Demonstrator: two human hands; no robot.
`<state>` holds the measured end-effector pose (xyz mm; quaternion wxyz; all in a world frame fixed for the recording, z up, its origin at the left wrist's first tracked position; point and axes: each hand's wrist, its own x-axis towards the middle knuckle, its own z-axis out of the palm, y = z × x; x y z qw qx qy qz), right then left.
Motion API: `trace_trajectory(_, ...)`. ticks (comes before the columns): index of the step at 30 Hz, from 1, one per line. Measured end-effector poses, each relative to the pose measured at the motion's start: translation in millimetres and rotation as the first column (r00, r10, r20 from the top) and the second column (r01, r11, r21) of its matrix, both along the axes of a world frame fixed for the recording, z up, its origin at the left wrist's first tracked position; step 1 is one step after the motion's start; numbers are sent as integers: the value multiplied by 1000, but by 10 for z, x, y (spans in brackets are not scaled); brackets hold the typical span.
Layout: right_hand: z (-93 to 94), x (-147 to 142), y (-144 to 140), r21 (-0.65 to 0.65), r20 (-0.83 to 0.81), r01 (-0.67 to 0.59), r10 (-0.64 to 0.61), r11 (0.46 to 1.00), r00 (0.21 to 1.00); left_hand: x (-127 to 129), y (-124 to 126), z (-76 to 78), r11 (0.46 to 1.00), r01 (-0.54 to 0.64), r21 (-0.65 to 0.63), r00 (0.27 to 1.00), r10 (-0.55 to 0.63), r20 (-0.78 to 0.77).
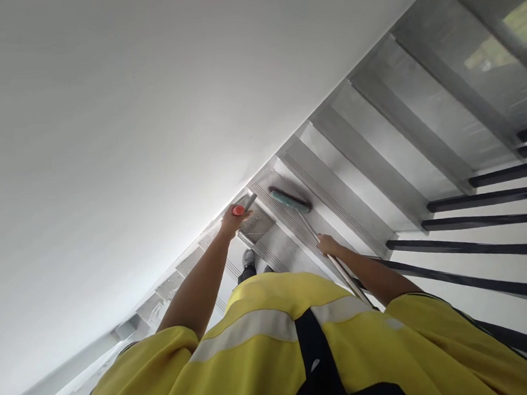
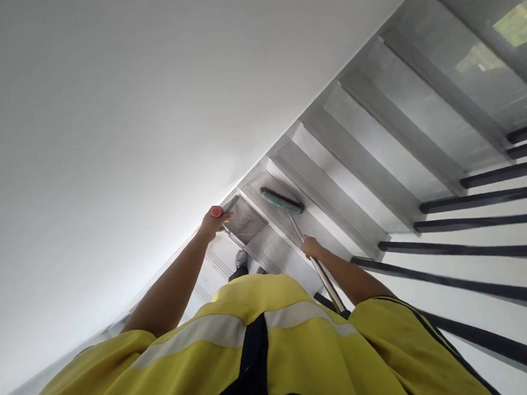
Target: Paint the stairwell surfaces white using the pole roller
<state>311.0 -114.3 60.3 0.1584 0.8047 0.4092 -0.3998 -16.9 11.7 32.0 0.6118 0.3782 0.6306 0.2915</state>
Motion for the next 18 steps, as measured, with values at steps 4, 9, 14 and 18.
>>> trace_trajectory(4,-13,-252,-142,-56,-169,54,-63,997,984,-11,-3,-42,1000,8,-8,1000,-8,3)
trace_trajectory(9,306,-51,-507,-42,-350,199,-200,979,915,-21,1,-74,1000,10,-20,1000,-10,-1)
trace_trajectory(14,342,343,-689,26,-229,282,-269,959,936,-26,3,-65,1000,3,-13,1000,-3,12)
trace_trajectory(18,65,240,-577,-18,-63,101,-102,995,993,-33,3,-51,1000,4,-27,1000,-3,20)
